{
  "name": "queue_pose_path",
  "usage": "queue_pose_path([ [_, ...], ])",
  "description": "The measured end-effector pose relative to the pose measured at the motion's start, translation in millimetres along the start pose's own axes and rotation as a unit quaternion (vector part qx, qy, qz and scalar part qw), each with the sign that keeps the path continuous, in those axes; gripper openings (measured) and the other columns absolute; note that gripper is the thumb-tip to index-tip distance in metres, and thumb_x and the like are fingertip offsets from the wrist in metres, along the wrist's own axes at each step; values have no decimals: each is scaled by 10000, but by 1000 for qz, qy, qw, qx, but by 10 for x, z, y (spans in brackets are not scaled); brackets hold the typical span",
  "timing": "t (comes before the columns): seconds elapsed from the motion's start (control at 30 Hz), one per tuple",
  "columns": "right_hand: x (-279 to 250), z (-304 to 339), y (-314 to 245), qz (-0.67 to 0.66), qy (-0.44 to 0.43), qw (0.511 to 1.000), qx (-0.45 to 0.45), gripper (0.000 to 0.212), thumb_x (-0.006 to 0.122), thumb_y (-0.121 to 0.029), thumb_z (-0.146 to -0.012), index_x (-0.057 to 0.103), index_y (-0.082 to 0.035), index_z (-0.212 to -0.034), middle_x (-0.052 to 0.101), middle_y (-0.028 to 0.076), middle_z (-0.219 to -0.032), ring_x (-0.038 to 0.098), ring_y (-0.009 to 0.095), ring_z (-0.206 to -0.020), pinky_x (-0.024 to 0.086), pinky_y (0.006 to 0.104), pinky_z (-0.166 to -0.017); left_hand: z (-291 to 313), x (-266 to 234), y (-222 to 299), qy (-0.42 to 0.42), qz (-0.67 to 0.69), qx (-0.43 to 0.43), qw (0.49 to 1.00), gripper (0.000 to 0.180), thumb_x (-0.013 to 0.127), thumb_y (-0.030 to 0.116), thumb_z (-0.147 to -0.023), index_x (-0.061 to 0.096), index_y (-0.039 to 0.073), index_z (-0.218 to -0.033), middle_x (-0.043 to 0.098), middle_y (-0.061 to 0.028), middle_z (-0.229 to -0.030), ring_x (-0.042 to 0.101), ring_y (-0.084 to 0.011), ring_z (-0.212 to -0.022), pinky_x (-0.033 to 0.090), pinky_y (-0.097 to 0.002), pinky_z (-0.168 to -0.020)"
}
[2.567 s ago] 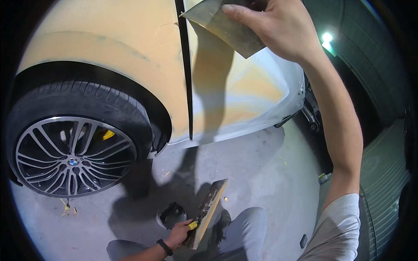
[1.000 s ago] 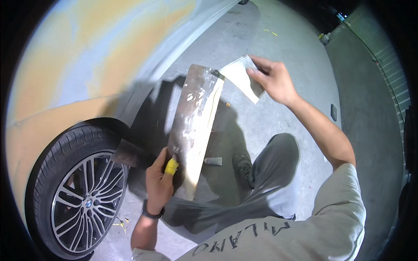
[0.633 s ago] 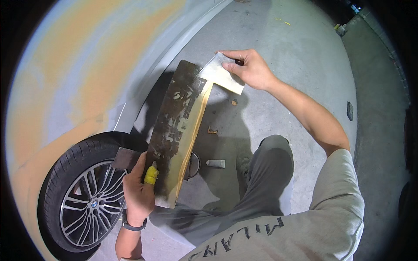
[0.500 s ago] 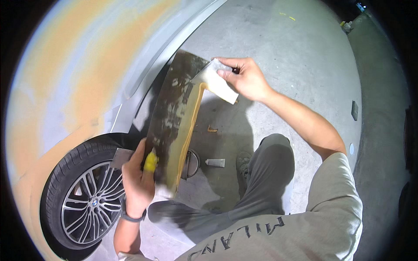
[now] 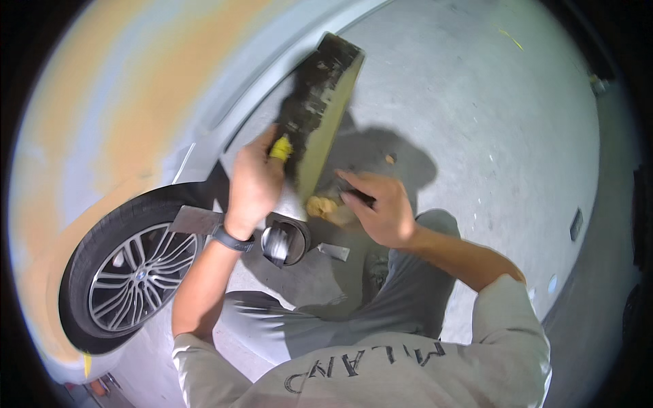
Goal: The person sands the rear quarter panel of a white car using a sanding block and sandpaper. They repeatedly apply and remove sandpaper, sanding the surface in long strokes and checking the finish by hand.
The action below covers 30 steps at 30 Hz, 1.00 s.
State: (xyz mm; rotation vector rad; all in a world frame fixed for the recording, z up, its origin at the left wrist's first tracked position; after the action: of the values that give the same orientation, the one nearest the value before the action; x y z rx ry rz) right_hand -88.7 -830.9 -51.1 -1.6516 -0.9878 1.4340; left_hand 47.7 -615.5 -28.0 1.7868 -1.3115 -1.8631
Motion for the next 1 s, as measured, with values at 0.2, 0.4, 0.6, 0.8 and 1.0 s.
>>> queue_pose_path([
  [0.2,-478,-100,176,-335,-61,916,214,445,630,-45,-1041,641,3,-1483,759,53,-1194,695,131,-1042,550,289,-965,432,-63,17,-106,79,-173,976,428,582,27,-987,689,17,-1401,772,-171,-960,702,-181,-886,559,-342,-867],
  [0.4,-703,-891,-63,-470,-144,853,174,324,644,-14,-1027,697,36,-1343,743,93,-1241,699,155,-1074,557,303,-979,877,-281,301,-129,54,-155,978,399,594,47,-976,690,31,-1363,741,-279,-1087,727,-447,-963,566,-465,-865],
  [0.6,-20,-1454,-1313,-162,-89,962,-203,296,665,-15,-1008,768,-65,-1281,770,38,-1122,716,194,-901,550,310,-818,1223,-510,340,-110,40,-192,974,513,571,7,-820,707,42,-1313,720,-308,-1062,692,-487,-1041,537,-540,-963],
  [0.8,427,-1892,-2529,158,231,767,-577,531,658,-3,-763,806,-114,-1260,733,-8,-1252,627,229,-1080,423,376,-956,1306,-600,437,-76,37,-185,979,496,599,6,-829,703,34,-1312,746,-268,-1108,701,-474,-1058,557,-519,-918],
  [1.0,633,-1920,-2749,217,254,750,-571,534,639,-33,-770,817,-135,-1263,702,-37,-1326,544,212,-1067,340,370,-970,1426,-625,591,-93,-69,-202,972,594,604,32,-800,678,138,-1380,740,-275,-952,711,-481,-966,547,-581,-891],
])
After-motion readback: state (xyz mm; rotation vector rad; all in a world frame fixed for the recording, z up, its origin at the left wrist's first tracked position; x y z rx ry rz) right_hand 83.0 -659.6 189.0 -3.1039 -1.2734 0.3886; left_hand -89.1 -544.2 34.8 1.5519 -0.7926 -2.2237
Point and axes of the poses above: each hand's wrist, its own z-axis away from the middle knuckle, its own x-axis out of the palm, y = z × x, the point moved 1 cm from there along -z, towards the middle knuckle
